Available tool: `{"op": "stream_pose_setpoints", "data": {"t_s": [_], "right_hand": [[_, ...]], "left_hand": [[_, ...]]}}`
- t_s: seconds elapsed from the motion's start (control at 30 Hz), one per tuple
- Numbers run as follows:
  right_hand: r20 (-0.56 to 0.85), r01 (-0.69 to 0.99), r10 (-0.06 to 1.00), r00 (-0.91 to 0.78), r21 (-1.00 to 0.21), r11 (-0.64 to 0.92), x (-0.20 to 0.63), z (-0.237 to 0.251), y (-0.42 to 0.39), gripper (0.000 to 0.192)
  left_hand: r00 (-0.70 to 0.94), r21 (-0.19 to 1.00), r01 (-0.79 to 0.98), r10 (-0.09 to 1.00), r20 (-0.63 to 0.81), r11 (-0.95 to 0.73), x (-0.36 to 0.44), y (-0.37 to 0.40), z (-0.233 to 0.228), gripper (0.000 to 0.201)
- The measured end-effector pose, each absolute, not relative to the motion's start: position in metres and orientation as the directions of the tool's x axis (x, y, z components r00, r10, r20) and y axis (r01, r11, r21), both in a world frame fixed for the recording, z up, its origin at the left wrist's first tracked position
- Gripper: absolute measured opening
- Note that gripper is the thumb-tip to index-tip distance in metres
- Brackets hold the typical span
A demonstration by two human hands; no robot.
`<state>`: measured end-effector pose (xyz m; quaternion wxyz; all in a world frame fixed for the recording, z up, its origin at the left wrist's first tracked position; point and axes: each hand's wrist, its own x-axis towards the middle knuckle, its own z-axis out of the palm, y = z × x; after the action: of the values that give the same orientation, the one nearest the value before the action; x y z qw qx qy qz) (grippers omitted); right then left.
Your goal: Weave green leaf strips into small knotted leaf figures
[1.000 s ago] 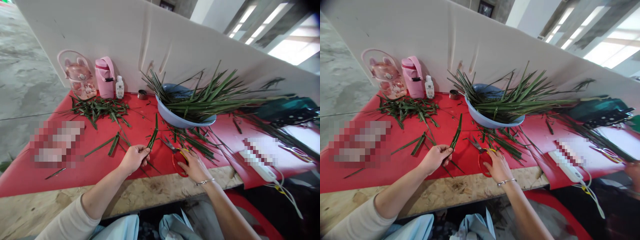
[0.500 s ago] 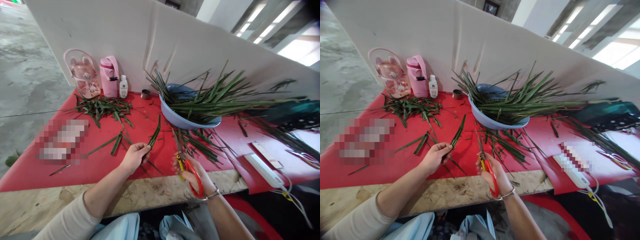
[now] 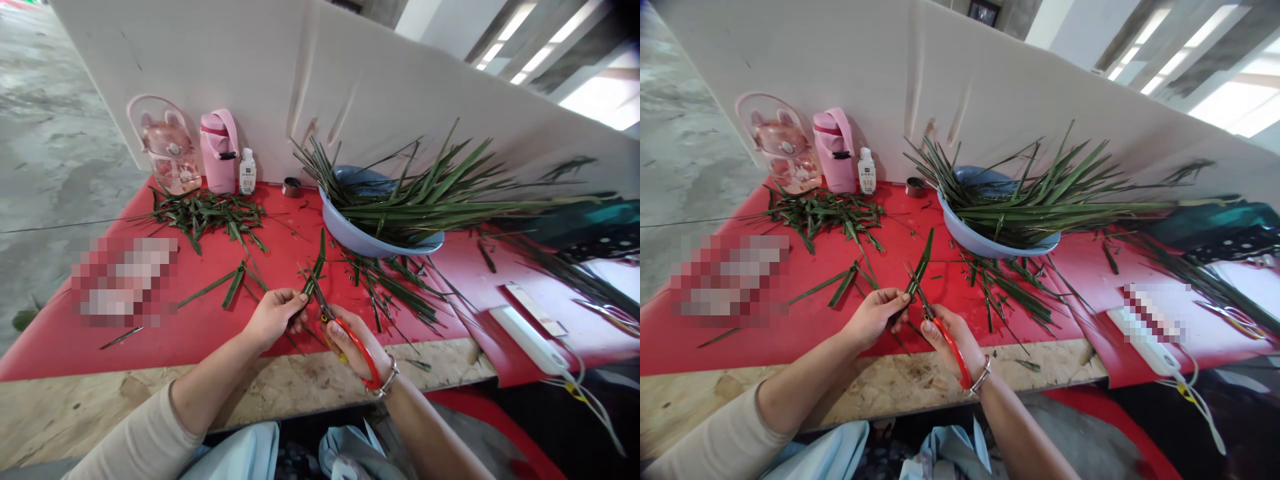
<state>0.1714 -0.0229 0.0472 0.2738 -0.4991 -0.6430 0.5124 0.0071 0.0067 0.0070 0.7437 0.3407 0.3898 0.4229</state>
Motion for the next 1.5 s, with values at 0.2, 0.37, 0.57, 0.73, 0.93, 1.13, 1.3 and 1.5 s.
{"op": "stream_pose_setpoints", "data": {"t_s": [0.2,0.37,0.57,0.73,0.93,1.13,1.3,1.5], "right_hand": [[-0.099,0.417,0.926,-0.365,-0.906,0.068,0.172,0.046,-0.02,0.033],[-0.103,0.501,0.939,-0.329,-0.862,0.081,0.173,0.046,-0.018,0.036],[-0.122,0.635,0.932,-0.34,-0.762,0.132,0.186,0.047,-0.014,0.036],[-0.202,0.7,0.886,-0.418,-0.693,0.172,0.203,0.056,-0.009,0.036],[-0.308,0.772,0.841,-0.444,-0.608,0.184,0.215,0.064,-0.014,0.033],[-0.332,0.82,0.861,-0.385,-0.552,0.153,0.214,0.055,-0.026,0.036],[-0.131,0.854,0.986,-0.104,-0.52,0.021,0.223,0.035,-0.024,0.036],[-0.065,0.98,0.989,0.13,-0.141,-0.138,0.261,0.015,0.0,0.045]], "left_hand": [[0.31,0.821,-0.402,0.904,-0.295,0.406,0.007,0.007,0.01,0.033],[0.33,0.828,-0.396,0.903,-0.276,0.398,0.006,0.007,0.009,0.032],[0.354,0.822,-0.359,0.879,-0.318,0.442,0.004,0.008,0.01,0.032],[0.406,0.828,-0.245,0.829,-0.385,0.505,-0.001,0.01,0.018,0.03],[0.475,0.855,-0.025,0.759,-0.445,0.518,-0.007,0.012,0.026,0.027],[0.492,0.86,0.065,0.734,-0.469,0.506,-0.01,0.013,0.02,0.028],[0.418,0.844,-0.113,0.796,-0.438,0.524,-0.006,0.016,0.011,0.03],[0.277,0.811,-0.338,0.874,-0.4,0.478,0.0,0.015,0.004,0.038]]}}
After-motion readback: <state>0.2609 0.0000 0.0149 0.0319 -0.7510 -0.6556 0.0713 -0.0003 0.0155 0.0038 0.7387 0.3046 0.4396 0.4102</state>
